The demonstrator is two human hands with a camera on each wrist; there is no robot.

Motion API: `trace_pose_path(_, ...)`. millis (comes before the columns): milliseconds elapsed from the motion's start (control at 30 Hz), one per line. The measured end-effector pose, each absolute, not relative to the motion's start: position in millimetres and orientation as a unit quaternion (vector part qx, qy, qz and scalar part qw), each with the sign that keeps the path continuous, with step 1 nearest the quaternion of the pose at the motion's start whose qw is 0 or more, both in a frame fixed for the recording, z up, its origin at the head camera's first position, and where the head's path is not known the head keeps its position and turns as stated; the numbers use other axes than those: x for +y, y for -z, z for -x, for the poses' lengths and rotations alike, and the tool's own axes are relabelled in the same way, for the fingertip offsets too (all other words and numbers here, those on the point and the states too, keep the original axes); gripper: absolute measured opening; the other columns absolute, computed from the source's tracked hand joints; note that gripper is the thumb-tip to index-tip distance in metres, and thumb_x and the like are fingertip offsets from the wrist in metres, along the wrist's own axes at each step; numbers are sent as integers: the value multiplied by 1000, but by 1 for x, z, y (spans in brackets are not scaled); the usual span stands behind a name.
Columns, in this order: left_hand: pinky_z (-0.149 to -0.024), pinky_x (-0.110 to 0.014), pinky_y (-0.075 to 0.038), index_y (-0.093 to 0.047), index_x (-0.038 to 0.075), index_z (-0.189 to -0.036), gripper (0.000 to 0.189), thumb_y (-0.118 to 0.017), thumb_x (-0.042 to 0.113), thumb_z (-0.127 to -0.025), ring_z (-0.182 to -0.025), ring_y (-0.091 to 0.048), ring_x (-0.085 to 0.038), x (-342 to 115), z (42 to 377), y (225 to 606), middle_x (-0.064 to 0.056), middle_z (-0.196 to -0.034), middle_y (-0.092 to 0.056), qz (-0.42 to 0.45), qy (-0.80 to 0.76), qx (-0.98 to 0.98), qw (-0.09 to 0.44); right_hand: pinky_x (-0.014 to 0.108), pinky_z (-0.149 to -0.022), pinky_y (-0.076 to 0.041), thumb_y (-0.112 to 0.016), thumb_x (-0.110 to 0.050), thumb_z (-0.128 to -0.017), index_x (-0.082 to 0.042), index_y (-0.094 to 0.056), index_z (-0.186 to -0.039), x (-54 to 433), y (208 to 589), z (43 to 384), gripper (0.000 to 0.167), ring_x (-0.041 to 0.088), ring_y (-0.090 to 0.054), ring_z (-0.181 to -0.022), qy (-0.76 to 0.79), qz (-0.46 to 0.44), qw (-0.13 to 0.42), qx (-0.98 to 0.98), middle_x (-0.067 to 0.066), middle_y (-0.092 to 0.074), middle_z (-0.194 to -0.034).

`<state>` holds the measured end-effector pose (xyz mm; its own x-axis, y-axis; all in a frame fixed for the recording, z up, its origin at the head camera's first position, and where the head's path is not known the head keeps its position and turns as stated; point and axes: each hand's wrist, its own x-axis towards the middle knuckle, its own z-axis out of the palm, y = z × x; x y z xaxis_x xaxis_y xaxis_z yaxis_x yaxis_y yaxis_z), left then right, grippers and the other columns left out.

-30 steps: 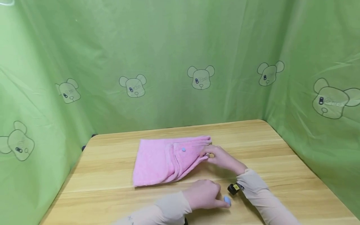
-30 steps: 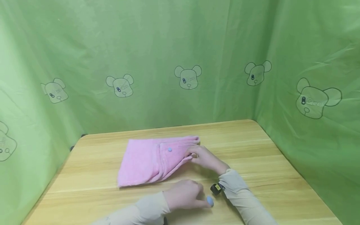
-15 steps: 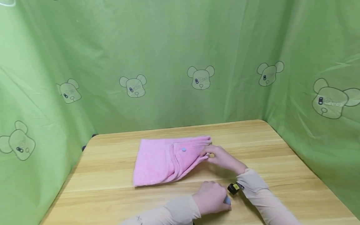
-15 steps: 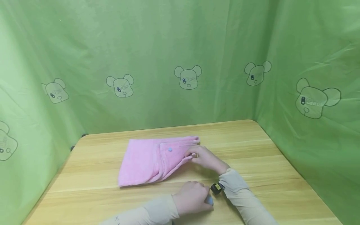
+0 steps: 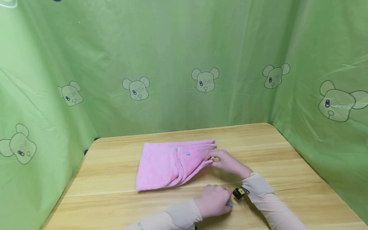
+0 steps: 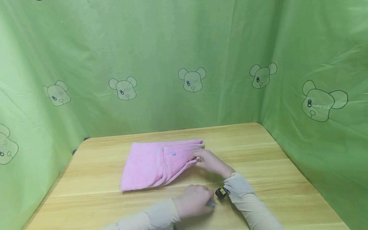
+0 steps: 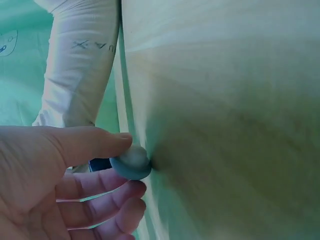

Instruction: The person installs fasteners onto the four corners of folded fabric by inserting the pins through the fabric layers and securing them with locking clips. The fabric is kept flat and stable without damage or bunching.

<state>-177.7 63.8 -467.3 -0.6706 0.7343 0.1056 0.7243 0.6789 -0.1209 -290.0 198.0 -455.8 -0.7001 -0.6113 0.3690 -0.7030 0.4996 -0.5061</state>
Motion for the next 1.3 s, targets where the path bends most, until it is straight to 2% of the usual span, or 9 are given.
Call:
trace_pose_path(200,-47,-21,-34,-57,32,-76,20,-73,44,-79,-60,-52,-3,58,179,466,16,-71,-56,409,-31,-911,51,35,-91,-53,-74,-14,-84,-16,-71,-97,198,456,291,14,15,-67,-96,-322,-377,66,-866,0,-73,-101)
trace_pose_path(367,-49,-21,-34,-57,32,-79,22,-75,43,-75,-60,-49,-2,52,182,462,16,-71,-54,395,-24,-918,32,35,-92,-53,-73,-14,-84,-17,-71,-98,197,457,291,14,15,-67,-96,-327,-375,62,-865,-2,-73,-101)
trace_pose_path(533,-48,-19,-33,-58,31,-81,20,-74,39,-75,-61,-49,-1,41,192,450,17,-72,-55,372,21,-927,43,34,-91,-53,-72,-13,-86,-17,-71,-98,198,458,291,13,15,-67,-96,-333,-376,60,-863,-3,-73,-100)
trace_pose_path(767,-67,-11,-45,-61,21,-97,18,-70,25,-82,-74,-55,1,18,218,422,12,-88,-64,346,186,-920,16,33,-89,-54,-73,-9,-83,-18,-71,-98,200,460,292,18,12,-66,-94,-329,-377,59,-864,-5,-72,-99)
trace_pose_path(900,-69,-13,-47,-64,16,-104,21,-65,18,-84,-76,-55,-1,7,233,411,7,-90,-66,325,266,-907,19,34,-85,-55,-72,-6,-82,-18,-67,-91,200,461,293,16,12,-64,-92,-331,-375,66,-864,-5,-72,-96)
trace_pose_path(1067,-68,-19,-47,-69,14,-104,17,-66,22,-89,-77,-55,-5,-7,253,404,4,-88,-66,271,382,-883,2,39,-91,-54,-73,-7,-83,-15,-69,-97,199,461,294,17,21,-68,-102,-322,-386,81,-861,3,-73,-109)
trace_pose_path(1300,-74,-25,-50,-66,10,-104,19,-70,19,-88,-83,-59,-13,-21,276,412,-4,-92,-67,178,437,-881,-11,36,-91,-54,-73,-15,-85,-21,-69,-97,199,460,293,14,16,-67,-98,-328,-381,70,-861,-2,-73,-103)
